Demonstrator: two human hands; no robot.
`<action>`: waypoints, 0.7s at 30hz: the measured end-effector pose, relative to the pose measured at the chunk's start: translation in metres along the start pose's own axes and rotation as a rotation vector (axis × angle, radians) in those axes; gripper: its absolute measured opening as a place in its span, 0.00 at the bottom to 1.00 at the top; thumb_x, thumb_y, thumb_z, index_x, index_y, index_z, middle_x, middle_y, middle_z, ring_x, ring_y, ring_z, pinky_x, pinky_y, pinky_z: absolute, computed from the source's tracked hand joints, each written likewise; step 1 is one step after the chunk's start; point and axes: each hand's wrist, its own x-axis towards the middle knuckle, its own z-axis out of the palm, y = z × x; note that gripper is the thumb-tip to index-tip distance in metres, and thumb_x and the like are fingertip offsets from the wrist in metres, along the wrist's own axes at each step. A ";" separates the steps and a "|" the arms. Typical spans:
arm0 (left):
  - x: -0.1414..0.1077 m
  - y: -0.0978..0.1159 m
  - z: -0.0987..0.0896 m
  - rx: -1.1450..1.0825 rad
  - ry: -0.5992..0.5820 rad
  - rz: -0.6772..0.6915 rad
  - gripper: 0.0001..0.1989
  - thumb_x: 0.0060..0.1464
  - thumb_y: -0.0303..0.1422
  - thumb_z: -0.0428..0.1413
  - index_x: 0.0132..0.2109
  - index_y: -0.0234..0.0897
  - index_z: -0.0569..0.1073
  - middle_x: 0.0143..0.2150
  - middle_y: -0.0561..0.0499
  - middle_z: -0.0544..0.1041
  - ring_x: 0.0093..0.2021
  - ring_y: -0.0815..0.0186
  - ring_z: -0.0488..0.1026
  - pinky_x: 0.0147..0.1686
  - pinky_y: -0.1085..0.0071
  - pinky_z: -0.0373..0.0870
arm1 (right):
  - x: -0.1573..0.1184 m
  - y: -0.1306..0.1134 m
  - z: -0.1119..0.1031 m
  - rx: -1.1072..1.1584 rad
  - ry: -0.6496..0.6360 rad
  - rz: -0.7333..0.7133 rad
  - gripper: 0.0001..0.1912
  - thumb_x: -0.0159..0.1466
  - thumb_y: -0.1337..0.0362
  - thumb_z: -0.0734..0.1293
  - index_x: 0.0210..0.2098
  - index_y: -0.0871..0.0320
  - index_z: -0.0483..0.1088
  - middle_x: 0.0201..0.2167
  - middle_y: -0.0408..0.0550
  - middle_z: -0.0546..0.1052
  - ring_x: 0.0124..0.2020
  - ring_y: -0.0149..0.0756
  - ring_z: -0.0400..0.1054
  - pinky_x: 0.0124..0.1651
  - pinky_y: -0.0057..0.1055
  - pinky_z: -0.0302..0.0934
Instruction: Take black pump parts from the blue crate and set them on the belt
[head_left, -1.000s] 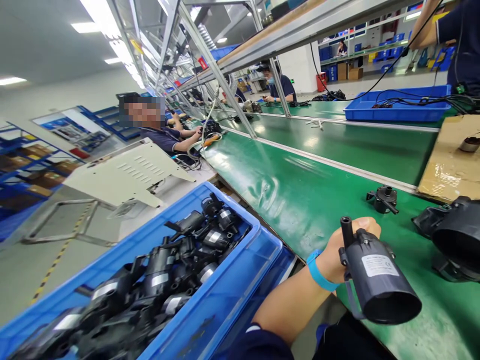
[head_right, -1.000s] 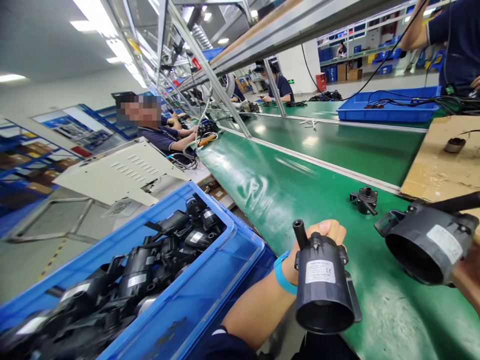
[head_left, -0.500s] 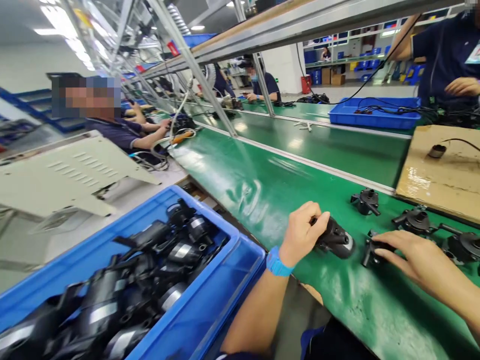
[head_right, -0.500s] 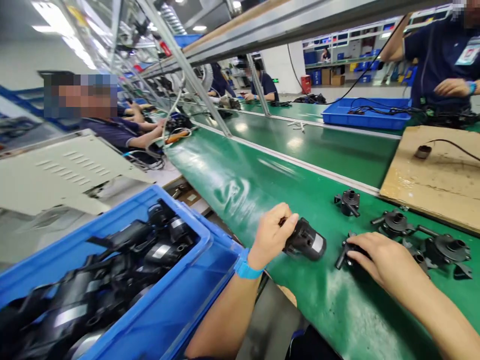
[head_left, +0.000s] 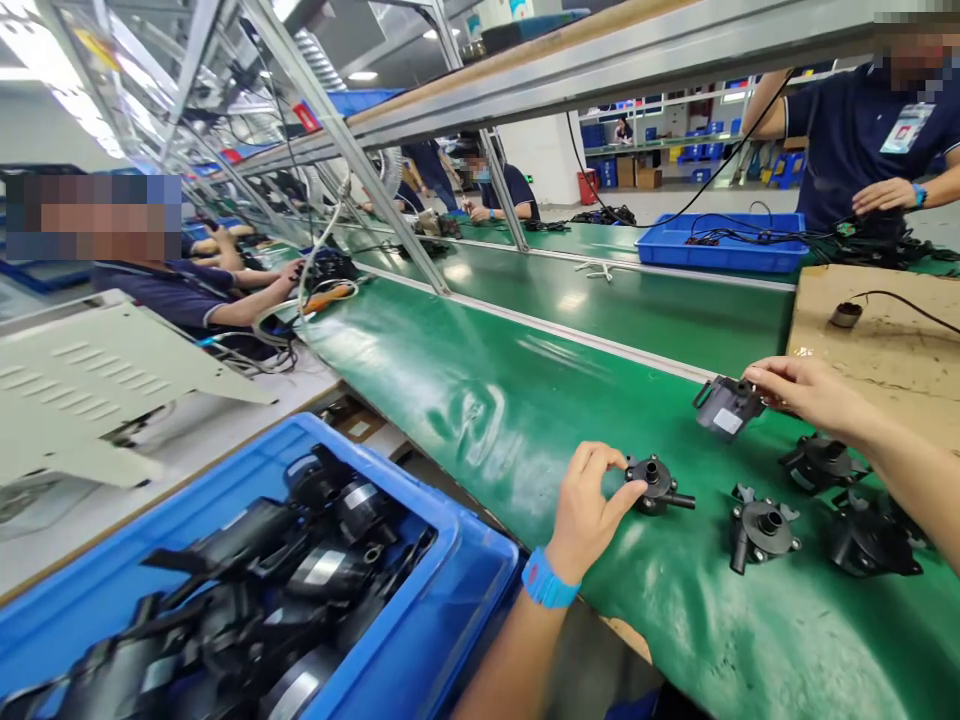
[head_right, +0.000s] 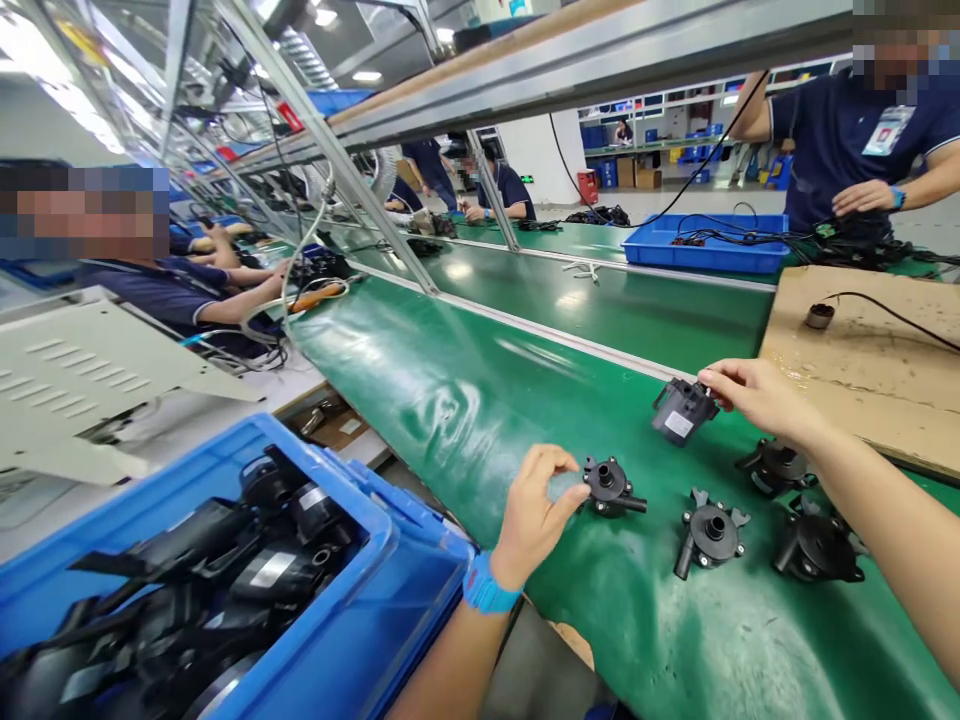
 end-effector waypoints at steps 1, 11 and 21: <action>-0.004 0.000 -0.002 0.006 0.034 0.022 0.15 0.64 0.45 0.55 0.44 0.37 0.71 0.43 0.46 0.69 0.46 0.61 0.68 0.48 0.67 0.63 | -0.006 -0.006 -0.002 0.173 -0.007 0.025 0.29 0.65 0.36 0.64 0.38 0.58 0.73 0.28 0.47 0.72 0.29 0.33 0.62 0.33 0.30 0.56; -0.020 0.047 0.025 0.171 -0.089 0.328 0.33 0.54 0.58 0.59 0.59 0.43 0.71 0.56 0.40 0.72 0.61 0.49 0.65 0.64 0.54 0.52 | -0.045 -0.059 0.002 0.546 -0.205 -0.120 0.18 0.70 0.48 0.66 0.40 0.58 0.73 0.34 0.44 0.71 0.34 0.29 0.60 0.38 0.26 0.55; -0.006 0.071 0.065 0.159 -0.584 0.347 0.35 0.50 0.42 0.68 0.64 0.45 0.69 0.63 0.32 0.70 0.60 0.35 0.69 0.58 0.27 0.58 | -0.051 -0.091 0.002 0.399 -0.181 -0.170 0.19 0.70 0.48 0.65 0.35 0.58 0.73 0.29 0.44 0.71 0.31 0.31 0.62 0.34 0.27 0.58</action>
